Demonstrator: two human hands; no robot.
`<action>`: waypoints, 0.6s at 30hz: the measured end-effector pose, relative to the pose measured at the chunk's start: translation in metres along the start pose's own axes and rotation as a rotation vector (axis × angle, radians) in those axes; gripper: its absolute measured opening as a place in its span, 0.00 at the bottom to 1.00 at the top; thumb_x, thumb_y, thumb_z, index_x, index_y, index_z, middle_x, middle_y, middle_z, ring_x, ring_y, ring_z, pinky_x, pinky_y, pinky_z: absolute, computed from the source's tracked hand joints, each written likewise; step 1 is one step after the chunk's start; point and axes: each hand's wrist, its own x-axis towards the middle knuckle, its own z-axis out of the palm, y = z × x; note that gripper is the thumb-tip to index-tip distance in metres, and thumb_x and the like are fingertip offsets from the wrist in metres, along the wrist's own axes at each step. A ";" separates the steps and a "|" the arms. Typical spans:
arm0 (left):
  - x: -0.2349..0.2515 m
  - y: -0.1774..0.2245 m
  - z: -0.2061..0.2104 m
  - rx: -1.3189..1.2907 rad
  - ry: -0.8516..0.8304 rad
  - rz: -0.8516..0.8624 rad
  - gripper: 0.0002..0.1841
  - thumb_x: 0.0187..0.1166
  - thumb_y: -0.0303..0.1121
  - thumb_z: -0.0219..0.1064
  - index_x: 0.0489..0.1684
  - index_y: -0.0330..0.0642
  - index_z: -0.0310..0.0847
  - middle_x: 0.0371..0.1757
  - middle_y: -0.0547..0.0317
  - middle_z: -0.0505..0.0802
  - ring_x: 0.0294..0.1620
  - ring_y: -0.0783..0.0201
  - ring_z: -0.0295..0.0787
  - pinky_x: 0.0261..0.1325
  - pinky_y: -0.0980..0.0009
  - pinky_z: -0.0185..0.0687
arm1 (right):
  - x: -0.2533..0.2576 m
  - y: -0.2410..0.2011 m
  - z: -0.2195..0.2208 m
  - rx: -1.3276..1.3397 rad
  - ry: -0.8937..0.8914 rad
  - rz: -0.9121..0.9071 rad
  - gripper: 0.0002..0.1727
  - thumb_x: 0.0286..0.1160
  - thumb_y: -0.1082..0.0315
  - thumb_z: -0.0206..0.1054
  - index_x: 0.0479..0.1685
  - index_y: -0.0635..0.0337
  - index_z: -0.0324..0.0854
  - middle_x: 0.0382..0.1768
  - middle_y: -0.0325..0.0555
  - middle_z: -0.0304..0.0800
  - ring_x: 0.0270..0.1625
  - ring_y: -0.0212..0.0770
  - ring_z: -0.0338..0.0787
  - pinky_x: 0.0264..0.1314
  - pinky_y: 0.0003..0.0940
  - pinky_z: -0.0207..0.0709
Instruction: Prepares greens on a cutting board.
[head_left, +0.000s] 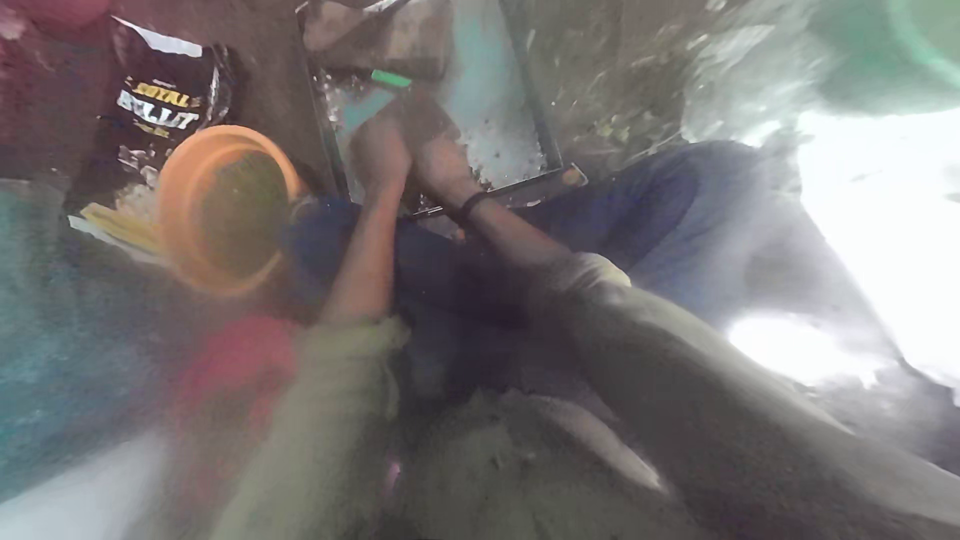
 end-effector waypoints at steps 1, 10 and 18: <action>0.000 0.000 0.000 -0.015 -0.004 0.011 0.13 0.78 0.36 0.67 0.55 0.48 0.92 0.62 0.45 0.94 0.68 0.41 0.89 0.66 0.32 0.80 | -0.006 0.004 0.004 0.004 -0.001 0.007 0.19 0.86 0.60 0.59 0.69 0.56 0.83 0.53 0.61 0.93 0.58 0.65 0.93 0.53 0.66 0.85; 0.004 -0.001 0.001 -0.045 -0.016 0.016 0.12 0.76 0.34 0.69 0.53 0.48 0.94 0.61 0.44 0.94 0.66 0.42 0.90 0.67 0.34 0.82 | -0.047 0.019 -0.006 0.017 0.019 0.053 0.33 0.74 0.65 0.67 0.84 0.50 0.72 0.48 0.60 0.93 0.51 0.64 0.94 0.48 0.64 0.85; -0.001 0.001 0.003 -0.035 -0.002 -0.029 0.13 0.78 0.36 0.67 0.54 0.44 0.92 0.62 0.42 0.93 0.67 0.40 0.89 0.67 0.34 0.81 | 0.002 -0.002 -0.006 0.023 -0.044 0.006 0.16 0.82 0.59 0.63 0.50 0.63 0.89 0.54 0.63 0.92 0.60 0.65 0.92 0.56 0.68 0.84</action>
